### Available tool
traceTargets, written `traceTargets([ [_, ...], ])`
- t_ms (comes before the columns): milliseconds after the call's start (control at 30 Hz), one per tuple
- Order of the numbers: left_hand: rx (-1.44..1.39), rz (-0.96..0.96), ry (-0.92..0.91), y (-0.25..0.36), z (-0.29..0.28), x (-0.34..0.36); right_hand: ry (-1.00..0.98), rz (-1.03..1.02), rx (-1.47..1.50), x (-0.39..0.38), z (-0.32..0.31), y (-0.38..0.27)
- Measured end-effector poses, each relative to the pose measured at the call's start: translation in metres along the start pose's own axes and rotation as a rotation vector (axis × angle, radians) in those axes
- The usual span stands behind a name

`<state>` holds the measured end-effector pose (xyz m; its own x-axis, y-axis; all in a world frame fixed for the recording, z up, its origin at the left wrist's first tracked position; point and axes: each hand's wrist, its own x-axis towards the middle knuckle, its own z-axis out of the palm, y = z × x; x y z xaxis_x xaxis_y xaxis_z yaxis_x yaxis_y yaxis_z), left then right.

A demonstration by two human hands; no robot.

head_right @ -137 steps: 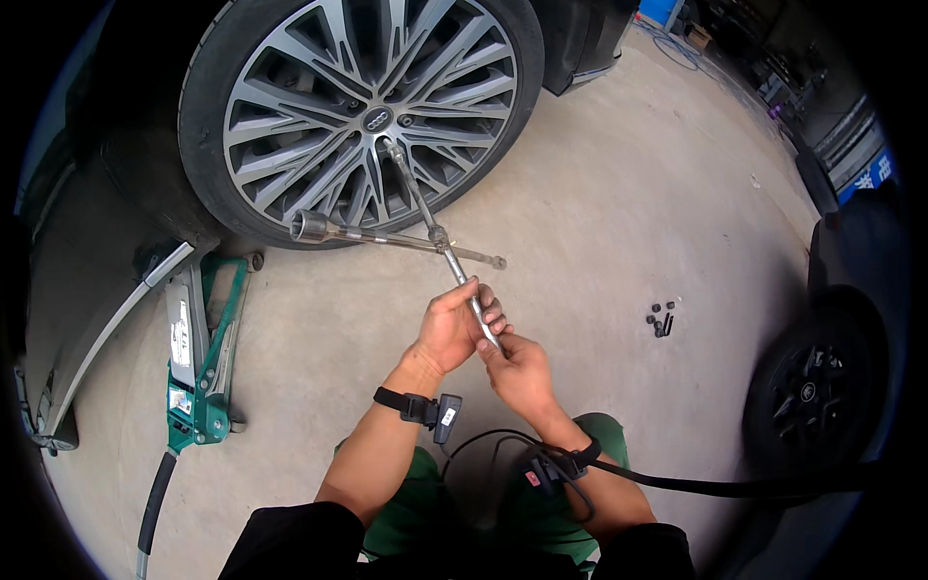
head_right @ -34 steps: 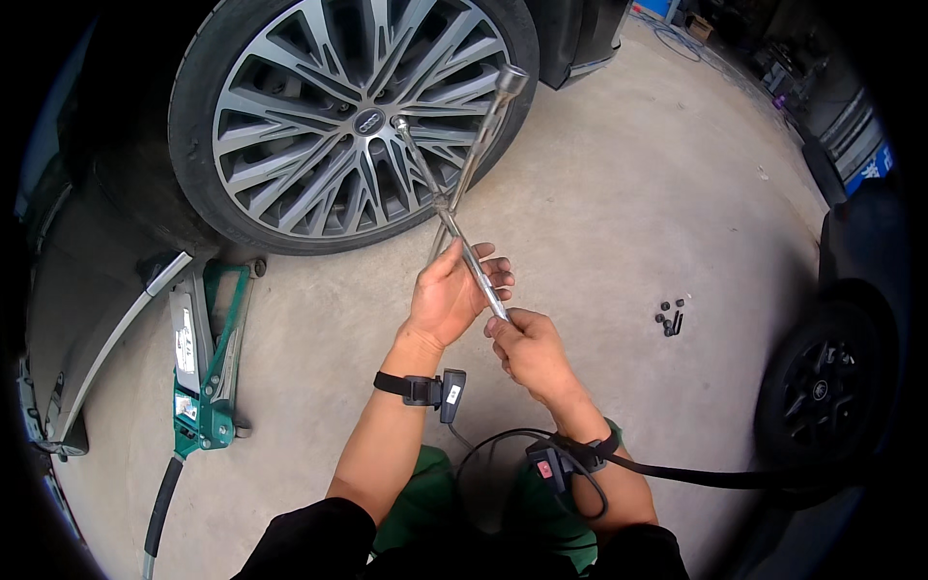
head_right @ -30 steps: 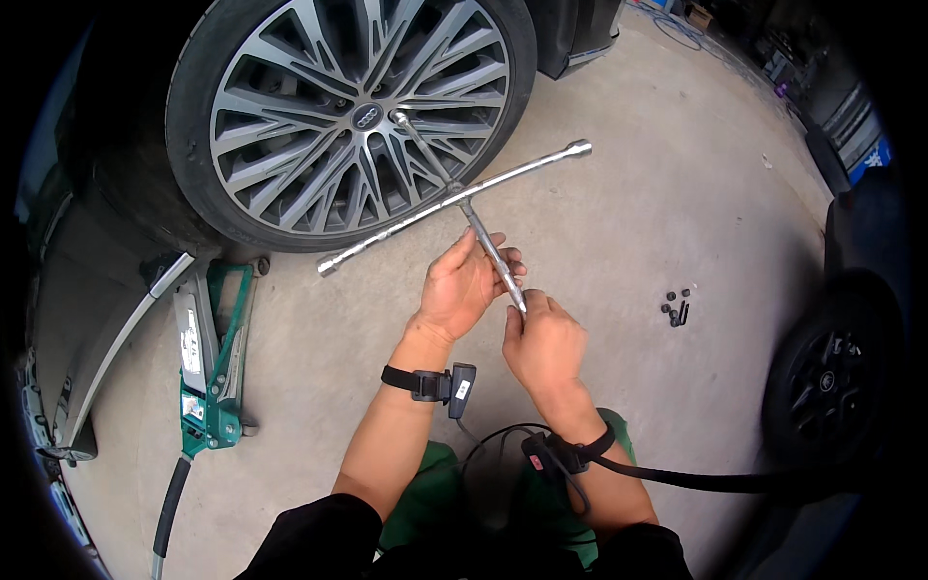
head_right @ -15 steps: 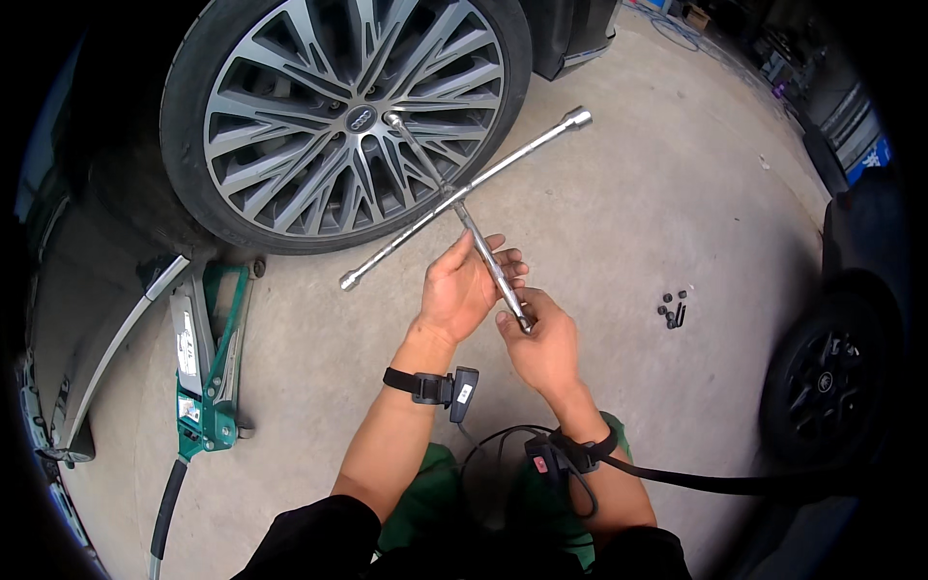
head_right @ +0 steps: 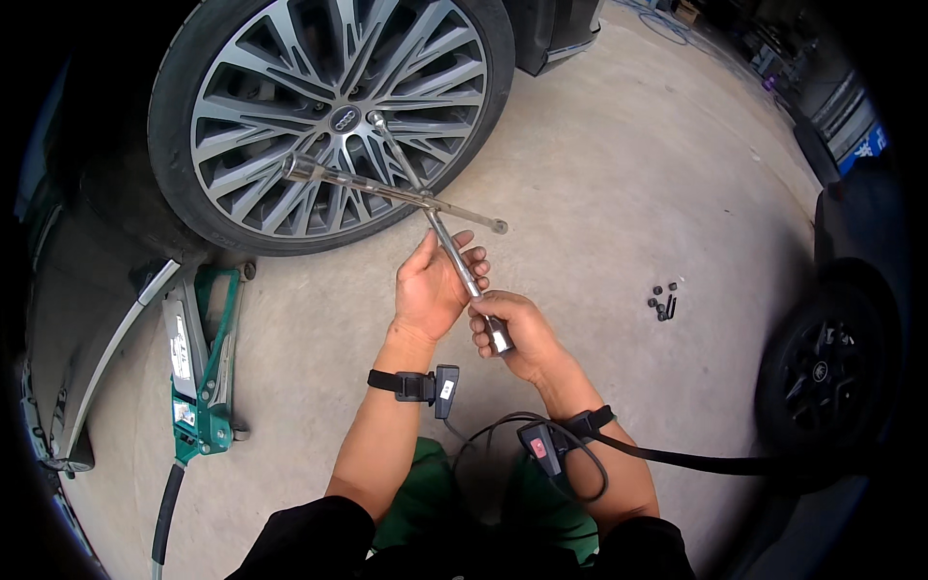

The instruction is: The person uses a floor jack to lift a car, then uses a cross wrench to remove the lug bolts from a wheel by hand and pulls the tire off the hub.

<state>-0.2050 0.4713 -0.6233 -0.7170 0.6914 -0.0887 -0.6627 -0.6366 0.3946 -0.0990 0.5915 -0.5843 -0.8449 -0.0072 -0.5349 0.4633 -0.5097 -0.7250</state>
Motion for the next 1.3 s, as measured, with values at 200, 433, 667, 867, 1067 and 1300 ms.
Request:
traceTargets([
  [200, -0.051, -0.030, -0.027, 0.006, -0.002, -0.006, -0.194, 0.184, 0.067, -0.002, 0.007, -0.009],
  [433, 0.058, 0.037, 0.086, 0.004, 0.008, -0.003, 0.188, -0.338, -0.530, -0.002, 0.019, 0.017],
  [667, 0.039, 0.027, 0.052, 0.010, 0.014, -0.005, -0.280, 0.180, 0.552, -0.012, 0.013, -0.006],
  [867, 0.088, 0.029, 0.133, 0.008, 0.008, -0.006, -0.136, 0.057, 0.006, -0.007, 0.019, -0.011],
  [1067, 0.105, 0.060, 0.203, 0.008, -0.007, -0.006, 0.012, 0.014, -0.188, 0.002, 0.025, 0.003],
  [1300, 0.113, -0.062, 0.122, -0.004, -0.013, -0.009, 0.284, -0.367, -0.800, 0.005, 0.006, 0.045],
])
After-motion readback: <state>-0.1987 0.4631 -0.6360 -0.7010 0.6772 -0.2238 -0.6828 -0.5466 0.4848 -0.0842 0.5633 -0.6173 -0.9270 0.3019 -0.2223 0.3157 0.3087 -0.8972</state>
